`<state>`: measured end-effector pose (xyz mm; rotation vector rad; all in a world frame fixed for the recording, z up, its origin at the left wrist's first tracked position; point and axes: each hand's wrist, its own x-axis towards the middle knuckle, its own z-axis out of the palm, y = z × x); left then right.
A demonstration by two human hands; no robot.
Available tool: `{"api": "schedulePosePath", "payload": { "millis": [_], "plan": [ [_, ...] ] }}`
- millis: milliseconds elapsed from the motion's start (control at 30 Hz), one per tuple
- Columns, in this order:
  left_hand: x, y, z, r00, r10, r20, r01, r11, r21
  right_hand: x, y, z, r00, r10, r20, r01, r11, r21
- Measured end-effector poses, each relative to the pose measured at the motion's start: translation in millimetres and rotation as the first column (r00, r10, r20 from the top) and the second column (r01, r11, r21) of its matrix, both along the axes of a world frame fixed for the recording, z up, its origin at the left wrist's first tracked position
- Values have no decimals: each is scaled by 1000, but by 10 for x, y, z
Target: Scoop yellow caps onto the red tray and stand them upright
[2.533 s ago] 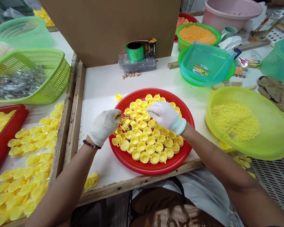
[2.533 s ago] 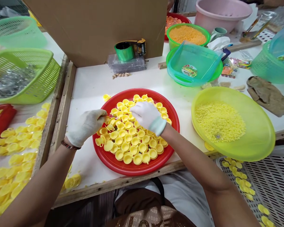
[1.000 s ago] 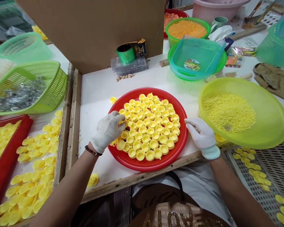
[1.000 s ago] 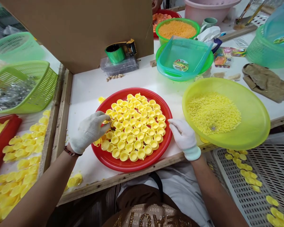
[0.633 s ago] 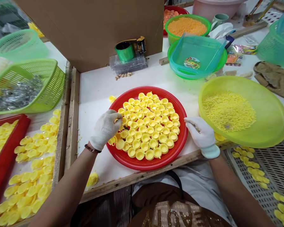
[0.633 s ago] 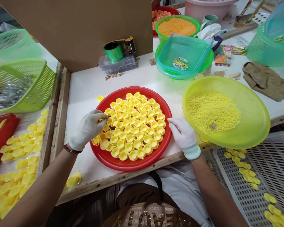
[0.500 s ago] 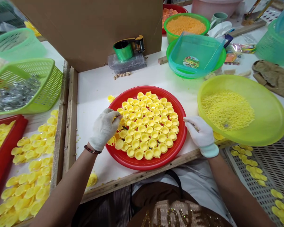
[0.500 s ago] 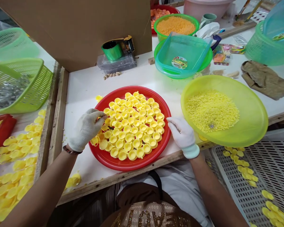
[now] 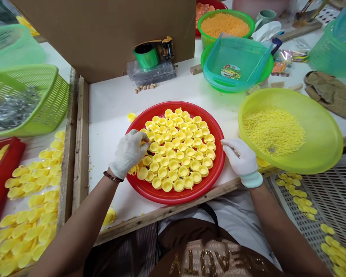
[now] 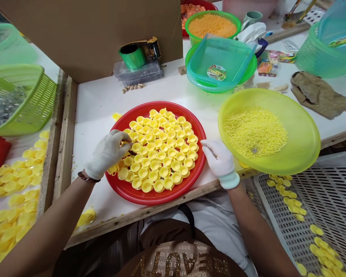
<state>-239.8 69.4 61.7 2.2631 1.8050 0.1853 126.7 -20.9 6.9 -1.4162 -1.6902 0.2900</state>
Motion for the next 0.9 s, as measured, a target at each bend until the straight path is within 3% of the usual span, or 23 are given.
{"api": "schedulePosePath", "payload": {
  "millis": [267, 333, 467, 600, 767, 900],
  "plan": [
    [68, -48, -49, 985, 15, -171, 12, 987, 158, 13, 0, -5, 1000, -3, 22, 3, 1000, -5],
    [28, -89, -20, 988, 13, -152, 18, 980, 197, 5, -7, 12, 1000, -7, 25, 6, 1000, 10],
    [-11, -274, 29, 973, -220, -62, 229, 950, 215, -25, -24, 89, 995, 29, 101, -37, 996, 78],
    [179, -490, -101, 888, -420, -186, 451, 875, 177, -59, -22, 164, 967, 100, 234, -126, 987, 96],
    [533, -525, -336, 831, -508, -229, 540, 835, 106, -136, 5, 148, 926, 159, 344, -192, 979, 63],
    [586, -459, -338, 833, -514, -206, 540, 836, 98, -215, 15, 116, 888, 175, 424, -187, 982, -13]
  ]
}}
